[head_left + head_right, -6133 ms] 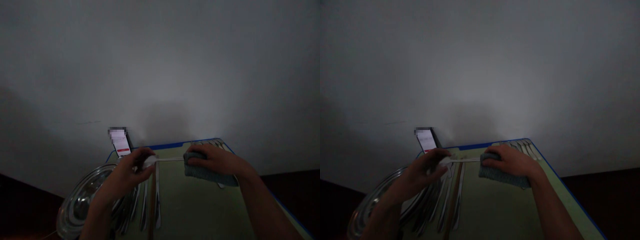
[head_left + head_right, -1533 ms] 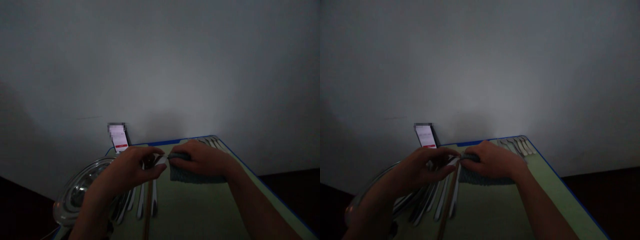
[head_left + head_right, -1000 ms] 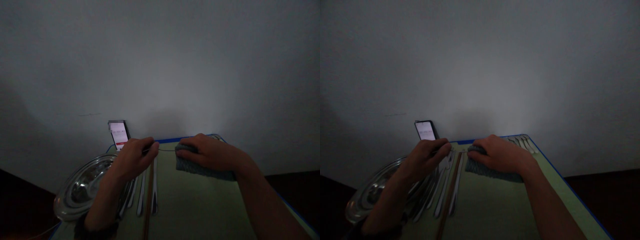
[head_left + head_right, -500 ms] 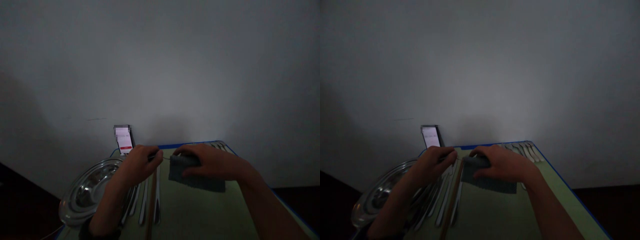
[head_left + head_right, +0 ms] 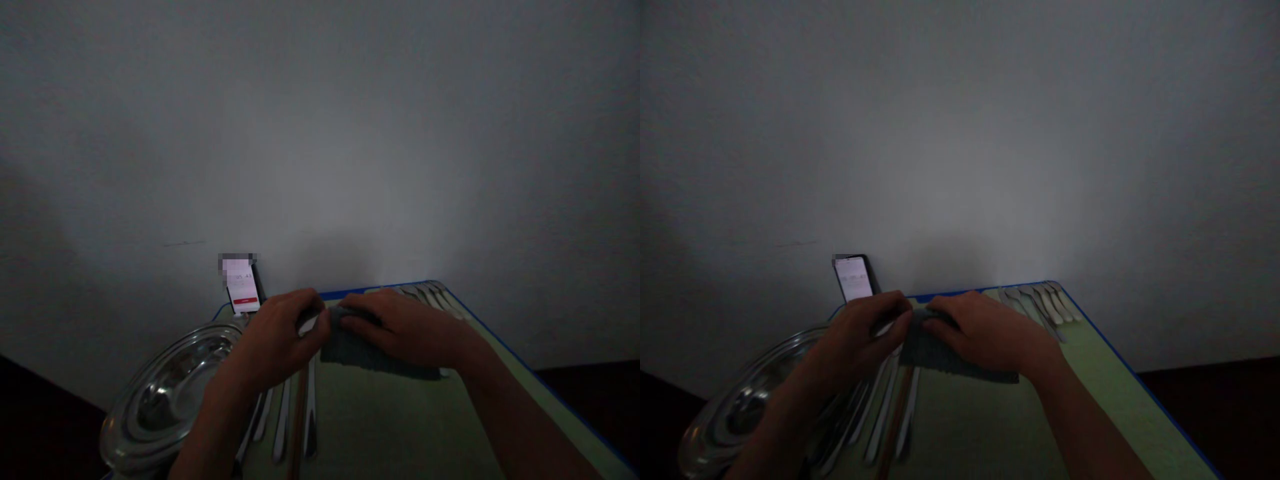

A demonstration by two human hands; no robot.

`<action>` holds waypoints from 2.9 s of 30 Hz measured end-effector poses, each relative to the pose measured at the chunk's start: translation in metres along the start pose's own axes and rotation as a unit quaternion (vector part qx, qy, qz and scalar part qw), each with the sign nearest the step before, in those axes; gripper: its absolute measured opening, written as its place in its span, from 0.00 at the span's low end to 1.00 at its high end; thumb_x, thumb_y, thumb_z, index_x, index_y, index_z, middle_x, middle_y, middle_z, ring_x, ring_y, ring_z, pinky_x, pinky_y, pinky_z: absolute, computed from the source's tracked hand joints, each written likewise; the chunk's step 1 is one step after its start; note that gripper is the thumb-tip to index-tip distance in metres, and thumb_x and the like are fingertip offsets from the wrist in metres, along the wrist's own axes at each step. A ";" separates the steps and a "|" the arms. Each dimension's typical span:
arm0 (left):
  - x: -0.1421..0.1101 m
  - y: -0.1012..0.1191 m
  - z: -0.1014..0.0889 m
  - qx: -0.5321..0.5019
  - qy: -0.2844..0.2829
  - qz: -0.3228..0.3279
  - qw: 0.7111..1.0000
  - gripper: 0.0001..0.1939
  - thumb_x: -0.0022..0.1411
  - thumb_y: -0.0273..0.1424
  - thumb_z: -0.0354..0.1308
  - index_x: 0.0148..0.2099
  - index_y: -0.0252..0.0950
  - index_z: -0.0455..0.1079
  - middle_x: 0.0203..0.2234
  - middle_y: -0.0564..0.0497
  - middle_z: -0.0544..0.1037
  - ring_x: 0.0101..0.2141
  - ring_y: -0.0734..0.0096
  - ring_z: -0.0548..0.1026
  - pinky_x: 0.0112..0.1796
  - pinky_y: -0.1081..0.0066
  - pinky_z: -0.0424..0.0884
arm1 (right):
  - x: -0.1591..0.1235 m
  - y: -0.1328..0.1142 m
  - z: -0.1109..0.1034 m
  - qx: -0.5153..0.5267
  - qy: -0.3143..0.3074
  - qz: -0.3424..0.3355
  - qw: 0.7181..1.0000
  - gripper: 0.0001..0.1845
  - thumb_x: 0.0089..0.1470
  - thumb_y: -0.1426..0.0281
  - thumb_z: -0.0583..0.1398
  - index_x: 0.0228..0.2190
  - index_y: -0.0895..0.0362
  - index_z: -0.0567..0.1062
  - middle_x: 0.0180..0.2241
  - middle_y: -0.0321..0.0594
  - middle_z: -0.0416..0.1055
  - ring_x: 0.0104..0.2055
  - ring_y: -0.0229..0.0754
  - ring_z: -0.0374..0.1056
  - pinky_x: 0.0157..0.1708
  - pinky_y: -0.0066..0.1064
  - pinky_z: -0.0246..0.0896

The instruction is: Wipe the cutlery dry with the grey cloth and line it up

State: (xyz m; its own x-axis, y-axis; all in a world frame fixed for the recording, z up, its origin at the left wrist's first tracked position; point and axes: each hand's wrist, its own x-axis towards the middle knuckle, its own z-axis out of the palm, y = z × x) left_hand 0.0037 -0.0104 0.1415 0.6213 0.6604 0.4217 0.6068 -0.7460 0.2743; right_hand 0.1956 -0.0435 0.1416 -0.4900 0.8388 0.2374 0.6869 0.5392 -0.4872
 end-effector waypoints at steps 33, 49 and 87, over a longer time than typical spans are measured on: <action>0.001 0.000 -0.012 -0.094 -0.001 0.051 0.994 0.03 0.53 0.25 0.56 0.33 0.35 0.65 0.24 0.57 0.69 0.24 0.80 0.67 0.25 0.81 0.62 | -0.004 0.002 -0.007 0.003 -0.018 0.002 1.000 0.14 0.55 0.61 0.52 0.35 0.57 0.71 0.28 0.37 0.71 0.28 0.36 0.65 0.27 0.27 0.53; -0.004 -0.002 -0.015 -0.078 0.015 0.078 0.994 0.06 0.53 0.23 0.56 0.34 0.36 0.68 0.25 0.57 0.70 0.24 0.80 0.67 0.25 0.81 0.62 | -0.006 0.000 -0.013 0.015 -0.035 0.017 0.999 0.15 0.54 0.60 0.53 0.37 0.55 0.73 0.30 0.36 0.73 0.30 0.36 0.67 0.28 0.27 0.55; -0.006 -0.021 -0.011 -0.072 -0.017 -0.043 0.996 0.19 0.62 0.34 0.46 0.24 0.33 0.69 0.13 0.56 0.72 0.15 0.79 0.66 0.19 0.79 0.61 | -0.010 0.010 -0.017 -0.046 -0.013 0.031 0.998 0.17 0.56 0.59 0.50 0.35 0.56 0.73 0.28 0.39 0.72 0.26 0.37 0.65 0.27 0.27 0.53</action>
State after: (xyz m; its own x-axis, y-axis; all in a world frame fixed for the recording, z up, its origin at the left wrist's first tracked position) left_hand -0.0184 0.0000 0.1431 0.5884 0.7225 0.3630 0.5822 -0.6902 0.4298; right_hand 0.2161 -0.0452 0.1485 -0.4568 0.8697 0.1871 0.7630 0.4911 -0.4202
